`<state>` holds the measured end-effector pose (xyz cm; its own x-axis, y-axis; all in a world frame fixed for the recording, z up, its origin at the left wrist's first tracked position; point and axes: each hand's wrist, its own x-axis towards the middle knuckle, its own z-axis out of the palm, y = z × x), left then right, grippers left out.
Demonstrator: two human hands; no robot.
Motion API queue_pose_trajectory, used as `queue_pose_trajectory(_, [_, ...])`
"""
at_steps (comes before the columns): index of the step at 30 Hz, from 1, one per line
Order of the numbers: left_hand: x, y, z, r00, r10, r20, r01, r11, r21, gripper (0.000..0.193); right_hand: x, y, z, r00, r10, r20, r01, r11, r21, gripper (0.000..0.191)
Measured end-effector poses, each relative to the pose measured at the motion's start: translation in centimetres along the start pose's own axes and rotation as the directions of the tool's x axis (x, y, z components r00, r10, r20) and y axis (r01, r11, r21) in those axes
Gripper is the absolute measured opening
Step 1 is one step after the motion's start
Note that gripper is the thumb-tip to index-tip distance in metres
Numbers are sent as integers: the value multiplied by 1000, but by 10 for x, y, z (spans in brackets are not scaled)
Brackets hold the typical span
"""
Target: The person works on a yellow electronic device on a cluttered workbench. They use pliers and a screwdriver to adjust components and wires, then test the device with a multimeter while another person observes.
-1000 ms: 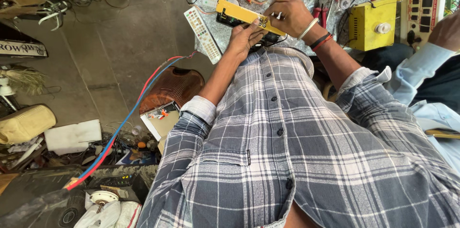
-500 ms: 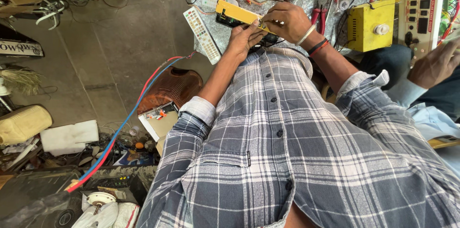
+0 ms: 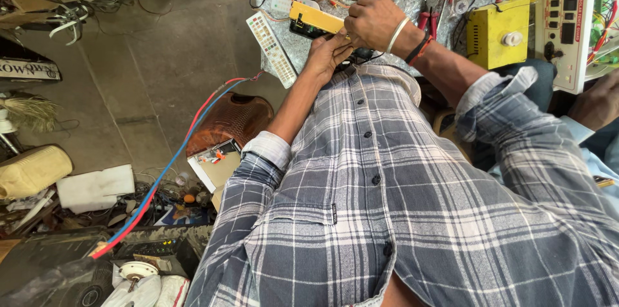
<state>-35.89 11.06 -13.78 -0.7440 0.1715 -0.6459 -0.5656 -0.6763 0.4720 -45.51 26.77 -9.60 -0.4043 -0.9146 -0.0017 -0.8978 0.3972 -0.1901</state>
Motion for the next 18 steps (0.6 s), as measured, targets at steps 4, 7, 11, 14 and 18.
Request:
queue_pose_trajectory(4, [2, 1, 4, 1000, 3, 1, -3, 1000, -11, 26, 1, 9, -4, 993, -112, -36, 111, 993, -42, 17])
queue_pose_trajectory(7, [2, 2, 8, 1000, -3, -13, 2, 1000, -1, 27, -3, 15, -4, 979, -170, -117, 166, 985, -43, 18])
queue_pose_trajectory(11, [3, 2, 9, 1000, 2, -27, -1, 1000, 10, 28, -10, 16, 4, 961, -159, -226, 153, 987, -44, 23])
queue_pose_trajectory(14, [5, -1, 7, 999, -12, -43, 12, 1000, 15, 28, -16, 13, 9, 967, -98, -233, 111, 993, 41, 23])
queue_pose_trajectory(18, [6, -5, 5, 999, 2, -44, -1, 1000, 28, 29, -29, 3, 17, 968, -1, -250, 30, 993, 111, 13])
